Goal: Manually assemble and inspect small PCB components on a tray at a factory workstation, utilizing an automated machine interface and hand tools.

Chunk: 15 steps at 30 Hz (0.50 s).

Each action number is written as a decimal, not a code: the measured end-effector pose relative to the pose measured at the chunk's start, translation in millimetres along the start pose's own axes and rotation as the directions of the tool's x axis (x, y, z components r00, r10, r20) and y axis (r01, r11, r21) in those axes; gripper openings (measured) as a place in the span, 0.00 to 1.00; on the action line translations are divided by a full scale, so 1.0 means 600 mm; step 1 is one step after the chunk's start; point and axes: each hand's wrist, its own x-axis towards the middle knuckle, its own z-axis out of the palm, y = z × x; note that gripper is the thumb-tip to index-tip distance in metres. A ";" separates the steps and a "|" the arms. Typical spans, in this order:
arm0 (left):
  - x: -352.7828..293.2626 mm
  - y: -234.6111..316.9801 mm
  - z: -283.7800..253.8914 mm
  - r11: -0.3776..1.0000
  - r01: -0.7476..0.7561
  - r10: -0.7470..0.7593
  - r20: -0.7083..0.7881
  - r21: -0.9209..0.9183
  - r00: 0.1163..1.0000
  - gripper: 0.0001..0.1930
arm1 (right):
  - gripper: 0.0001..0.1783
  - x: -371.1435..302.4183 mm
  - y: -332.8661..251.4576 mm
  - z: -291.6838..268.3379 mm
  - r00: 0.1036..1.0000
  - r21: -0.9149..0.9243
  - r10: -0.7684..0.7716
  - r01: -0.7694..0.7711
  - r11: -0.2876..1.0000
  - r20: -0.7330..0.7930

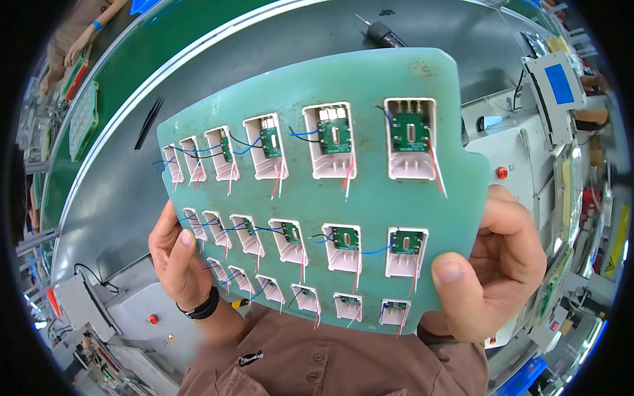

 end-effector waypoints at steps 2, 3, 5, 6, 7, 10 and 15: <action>-0.001 -0.001 -0.003 1.000 0.000 0.000 0.004 0.008 1.000 0.28 | 0.20 0.001 0.000 0.006 1.000 0.027 0.001 -0.001 1.000 -0.015; -0.002 -0.003 -0.005 1.000 -0.007 0.007 0.006 0.004 1.000 0.28 | 0.20 0.001 0.002 0.008 1.000 0.058 0.004 -0.003 0.998 -0.023; -0.003 -0.003 -0.005 1.000 -0.014 0.014 0.014 0.000 1.000 0.27 | 0.20 0.001 0.005 0.008 1.000 0.065 -0.007 0.008 0.998 -0.019; -0.002 -0.003 -0.004 1.000 -0.015 0.015 0.012 -0.007 1.000 0.27 | 0.20 0.001 0.005 0.007 1.000 0.070 -0.020 0.021 0.997 -0.013; -0.002 -0.003 -0.003 1.000 -0.016 0.016 0.009 -0.013 1.000 0.27 | 0.20 0.000 0.003 0.006 1.000 0.069 -0.020 0.021 0.997 -0.017; -0.002 -0.001 -0.001 1.000 -0.008 0.008 0.013 -0.029 1.000 0.27 | 0.20 0.000 -0.002 0.002 1.000 0.052 -0.001 0.001 0.999 -0.002; -0.004 0.001 0.002 1.000 -0.016 0.016 -0.001 -0.015 1.000 0.27 | 0.19 0.000 -0.001 0.000 1.000 0.046 -0.018 0.017 0.999 0.022</action>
